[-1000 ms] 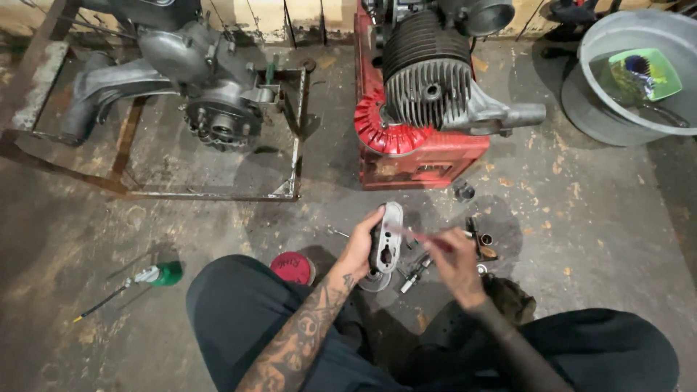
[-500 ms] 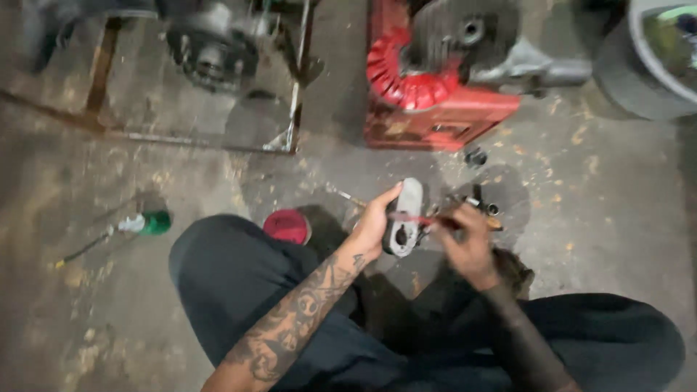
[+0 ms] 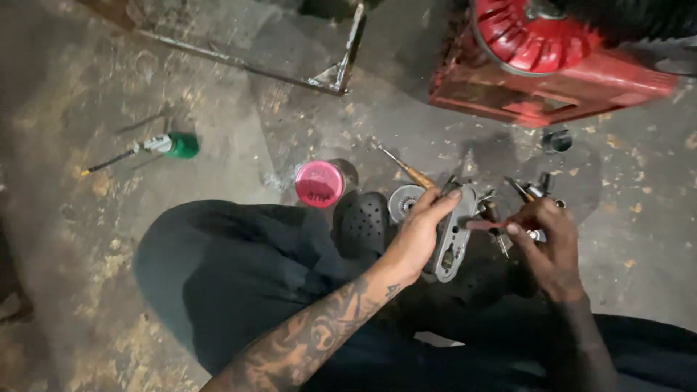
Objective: The person works on a disassembled motorcycle engine, first handling the cylinder and head on a stand, then picking up a metal engine cover and repeatedly scraping its mating surface with a red handheld scraper while sitting on the floor. The scraping continues across the surface of the cover until the clip ends.
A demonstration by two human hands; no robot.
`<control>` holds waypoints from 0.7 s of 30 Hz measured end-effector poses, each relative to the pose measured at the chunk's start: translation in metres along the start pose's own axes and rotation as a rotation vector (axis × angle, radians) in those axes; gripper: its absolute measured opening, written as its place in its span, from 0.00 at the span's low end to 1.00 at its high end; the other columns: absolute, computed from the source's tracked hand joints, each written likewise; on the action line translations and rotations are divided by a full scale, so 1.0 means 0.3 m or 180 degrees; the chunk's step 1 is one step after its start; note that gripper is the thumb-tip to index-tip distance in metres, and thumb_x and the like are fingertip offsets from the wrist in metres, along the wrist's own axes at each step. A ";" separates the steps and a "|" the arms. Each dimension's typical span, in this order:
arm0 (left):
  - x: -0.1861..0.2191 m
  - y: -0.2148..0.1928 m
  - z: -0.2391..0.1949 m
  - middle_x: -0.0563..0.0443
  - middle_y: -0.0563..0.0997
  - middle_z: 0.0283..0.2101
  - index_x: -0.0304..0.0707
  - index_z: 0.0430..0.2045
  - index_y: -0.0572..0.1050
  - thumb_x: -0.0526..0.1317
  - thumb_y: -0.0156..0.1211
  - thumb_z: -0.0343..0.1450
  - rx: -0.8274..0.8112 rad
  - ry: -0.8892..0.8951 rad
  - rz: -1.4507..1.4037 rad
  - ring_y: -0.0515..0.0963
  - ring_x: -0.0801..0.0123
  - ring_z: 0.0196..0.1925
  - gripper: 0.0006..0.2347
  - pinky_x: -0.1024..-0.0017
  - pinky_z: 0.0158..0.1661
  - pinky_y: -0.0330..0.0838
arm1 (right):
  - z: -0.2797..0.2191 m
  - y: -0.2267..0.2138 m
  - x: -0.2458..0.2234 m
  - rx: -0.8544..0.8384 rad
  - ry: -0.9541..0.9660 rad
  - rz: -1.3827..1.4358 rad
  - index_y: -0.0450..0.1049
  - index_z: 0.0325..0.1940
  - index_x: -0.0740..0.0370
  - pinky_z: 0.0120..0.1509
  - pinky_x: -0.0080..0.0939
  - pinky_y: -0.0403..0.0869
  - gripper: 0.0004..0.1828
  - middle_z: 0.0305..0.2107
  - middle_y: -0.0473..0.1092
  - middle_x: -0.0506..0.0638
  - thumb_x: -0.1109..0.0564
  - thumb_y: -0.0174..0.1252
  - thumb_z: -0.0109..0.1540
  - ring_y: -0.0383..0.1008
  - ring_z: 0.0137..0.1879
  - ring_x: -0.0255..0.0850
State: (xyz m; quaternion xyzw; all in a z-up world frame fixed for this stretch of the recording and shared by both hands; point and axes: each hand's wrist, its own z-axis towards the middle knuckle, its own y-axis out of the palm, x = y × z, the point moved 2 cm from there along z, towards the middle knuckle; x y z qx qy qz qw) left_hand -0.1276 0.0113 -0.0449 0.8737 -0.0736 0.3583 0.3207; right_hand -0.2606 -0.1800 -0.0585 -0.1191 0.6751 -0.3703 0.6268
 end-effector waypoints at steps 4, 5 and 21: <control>0.026 -0.064 -0.031 0.49 0.77 0.48 0.28 0.48 0.73 0.46 0.49 0.74 -0.0044 0.0259 0.0346 0.71 0.70 0.50 0.18 0.74 0.55 0.62 | 0.071 0.039 -0.154 -0.0594 -0.0325 -0.0231 0.75 0.35 0.61 0.58 0.41 0.60 0.07 0.35 0.72 0.48 0.57 0.64 0.55 0.69 0.42 0.41; 0.035 -0.083 -0.047 0.49 0.77 0.48 0.28 0.48 0.73 0.46 0.49 0.74 -0.0004 0.0263 0.0332 0.71 0.70 0.50 0.18 0.74 0.55 0.62 | 0.083 0.049 -0.159 -0.0630 -0.0340 -0.0216 0.75 0.35 0.61 0.58 0.41 0.60 0.07 0.35 0.72 0.48 0.57 0.64 0.55 0.69 0.42 0.41; 0.073 -0.210 -0.211 0.50 0.75 0.41 0.32 0.53 0.69 0.43 0.49 0.77 0.0238 0.0000 -0.0514 0.70 0.76 0.37 0.15 0.77 0.39 0.63 | 0.103 0.164 -0.154 -0.0793 0.0612 0.0188 0.73 0.38 0.65 0.44 0.39 0.69 0.11 0.36 0.71 0.51 0.60 0.66 0.56 0.69 0.38 0.41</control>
